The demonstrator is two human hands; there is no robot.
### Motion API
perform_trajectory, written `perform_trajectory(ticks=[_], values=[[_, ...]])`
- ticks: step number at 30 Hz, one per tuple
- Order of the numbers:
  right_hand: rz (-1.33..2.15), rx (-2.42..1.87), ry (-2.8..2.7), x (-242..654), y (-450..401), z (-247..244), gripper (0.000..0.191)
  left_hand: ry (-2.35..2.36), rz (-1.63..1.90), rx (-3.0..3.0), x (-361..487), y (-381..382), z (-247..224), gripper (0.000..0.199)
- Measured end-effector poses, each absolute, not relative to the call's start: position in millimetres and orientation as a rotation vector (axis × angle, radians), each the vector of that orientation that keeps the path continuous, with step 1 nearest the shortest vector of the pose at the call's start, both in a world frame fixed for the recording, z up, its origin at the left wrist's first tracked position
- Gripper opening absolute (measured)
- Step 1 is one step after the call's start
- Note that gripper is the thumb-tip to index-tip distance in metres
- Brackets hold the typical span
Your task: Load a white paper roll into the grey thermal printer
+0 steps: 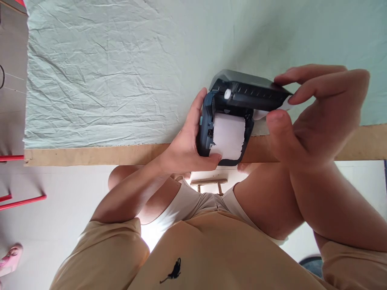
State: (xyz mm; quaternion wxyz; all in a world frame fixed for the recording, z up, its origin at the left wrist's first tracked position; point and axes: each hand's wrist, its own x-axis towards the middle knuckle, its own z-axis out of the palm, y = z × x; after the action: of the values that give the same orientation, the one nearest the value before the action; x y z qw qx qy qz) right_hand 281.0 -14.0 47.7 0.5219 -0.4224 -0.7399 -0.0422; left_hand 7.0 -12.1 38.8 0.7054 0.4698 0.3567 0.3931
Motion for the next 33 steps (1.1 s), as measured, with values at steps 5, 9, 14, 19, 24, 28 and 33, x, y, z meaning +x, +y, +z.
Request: perform_trajectory(ticks=[5,9,14,19,24,28,33], values=[[-0.093,-1.009,-1.896,275,-19,52,0.034,0.751,0.832,1.131,8,-14,36,0.132],[-0.162,-1.011,-1.923,275,-21,52,0.024,0.702,0.872,1.131,8,-6,26,0.133],[-0.090,-1.118,-2.049,285,-22,49,0.027,0.658,0.983,1.114,8,-2,14,0.098],[0.006,-1.221,-2.096,283,-27,51,0.032,0.729,0.938,1.087,12,-4,22,0.065],[-0.028,-1.396,-2.022,266,-36,52,0.028,0.749,0.950,1.089,11,-5,28,0.062],[-0.114,-1.344,-2.041,265,-36,45,0.045,0.816,0.995,1.054,12,-12,34,0.069],[-0.180,-1.297,-2.024,269,-32,37,0.050,0.743,1.067,0.994,20,-14,37,0.059]])
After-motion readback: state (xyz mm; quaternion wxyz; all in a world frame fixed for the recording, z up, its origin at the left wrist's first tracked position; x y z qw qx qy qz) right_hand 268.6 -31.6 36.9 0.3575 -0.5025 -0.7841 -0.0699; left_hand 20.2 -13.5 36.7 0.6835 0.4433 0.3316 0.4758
